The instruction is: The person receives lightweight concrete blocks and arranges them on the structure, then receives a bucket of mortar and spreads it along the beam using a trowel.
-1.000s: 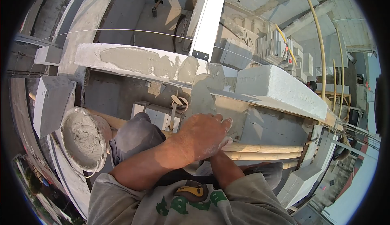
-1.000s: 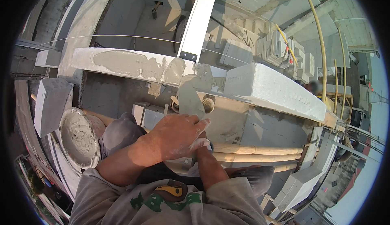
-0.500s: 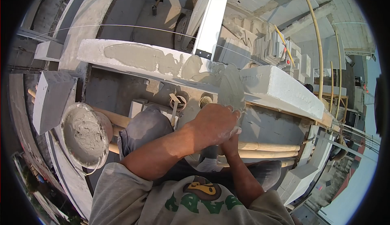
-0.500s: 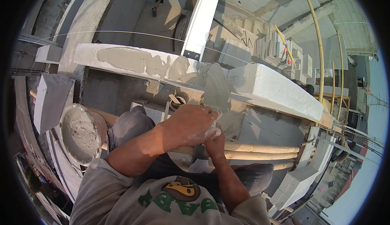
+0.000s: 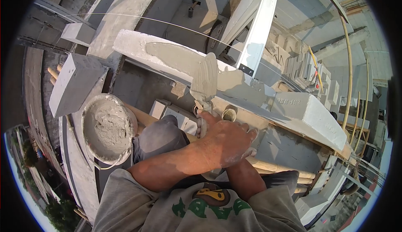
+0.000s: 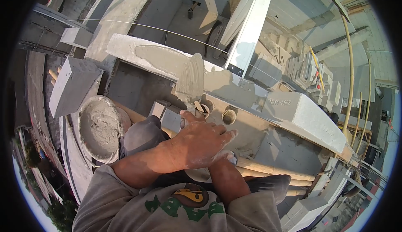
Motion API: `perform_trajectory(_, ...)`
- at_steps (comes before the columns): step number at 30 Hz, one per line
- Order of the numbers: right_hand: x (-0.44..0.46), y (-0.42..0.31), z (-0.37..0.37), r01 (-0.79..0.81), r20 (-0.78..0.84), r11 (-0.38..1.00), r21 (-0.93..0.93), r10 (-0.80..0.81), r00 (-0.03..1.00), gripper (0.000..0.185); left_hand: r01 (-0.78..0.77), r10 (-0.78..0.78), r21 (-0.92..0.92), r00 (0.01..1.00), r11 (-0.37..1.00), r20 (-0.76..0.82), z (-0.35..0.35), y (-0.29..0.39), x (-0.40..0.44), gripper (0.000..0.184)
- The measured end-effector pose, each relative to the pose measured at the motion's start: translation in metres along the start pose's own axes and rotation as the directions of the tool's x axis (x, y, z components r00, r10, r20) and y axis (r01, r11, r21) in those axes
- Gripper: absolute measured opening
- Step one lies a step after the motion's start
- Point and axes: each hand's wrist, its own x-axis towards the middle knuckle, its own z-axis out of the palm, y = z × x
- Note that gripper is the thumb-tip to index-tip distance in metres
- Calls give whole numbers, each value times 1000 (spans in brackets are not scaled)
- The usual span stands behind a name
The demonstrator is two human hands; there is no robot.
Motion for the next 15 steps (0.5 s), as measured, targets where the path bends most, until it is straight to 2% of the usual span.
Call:
perform_trajectory(1, 19, -23, 16, -322, -14, 937, 137, 326, 945, 28, 16, -16, 4, 1000, 1000, -5, -4, -4, -4, 52)
perform_trajectory(2, 37, -37, 31, -598, 15, 755, 267, 618, 786, 31, 25, -25, -34, 1000, 999, -2, -7, -8, -8, 53)
perform_trajectory(3, 50, -42, 44, -598, 24, 757, 264, 615, 788, 31, 30, -30, -72, 1000, 997, 3, -11, -12, -13, 53)
perform_trajectory(5, 71, -51, 65, -409, 141, 887, 216, 386, 912, 29, 41, -44, -80, 999, 996, -30, -16, -19, -22, 54)
perform_trajectory(6, 82, -56, 75, -410, 143, 888, 211, 386, 911, 29, 48, -54, -94, 997, 994, -63, -19, -21, -26, 54)
perform_trajectory(8, 103, -67, 93, -283, 242, 943, 174, 237, 941, 29, 56, -66, -102, 993, 993, -95, -29, -26, -33, 53)
perform_trajectory(9, 111, -73, 103, -285, 234, 942, 176, 241, 942, 29, 59, -72, -109, 990, 992, -123, -33, -29, -36, 53)
perform_trajectory(11, 122, -84, 113, -318, 243, 948, 17, 305, 921, 30, 58, -76, -123, 987, 991, -144, -36, -33, -37, 52)
perform_trajectory(12, 125, -84, 113, -323, 224, 946, 16, 312, 923, 30, 65, -86, -133, 983, 989, -165, -36, -34, -36, 52)
perform_trajectory(14, 126, -81, 104, -229, 235, 928, -296, 303, 924, 39, 30, -56, -147, 983, 989, -176, -38, -36, -32, 51)
perform_trajectory(15, 127, -65, 97, -131, 231, 890, -436, 251, 940, 40, 16, -44, -148, 981, 989, -189, -39, -36, -30, 51)
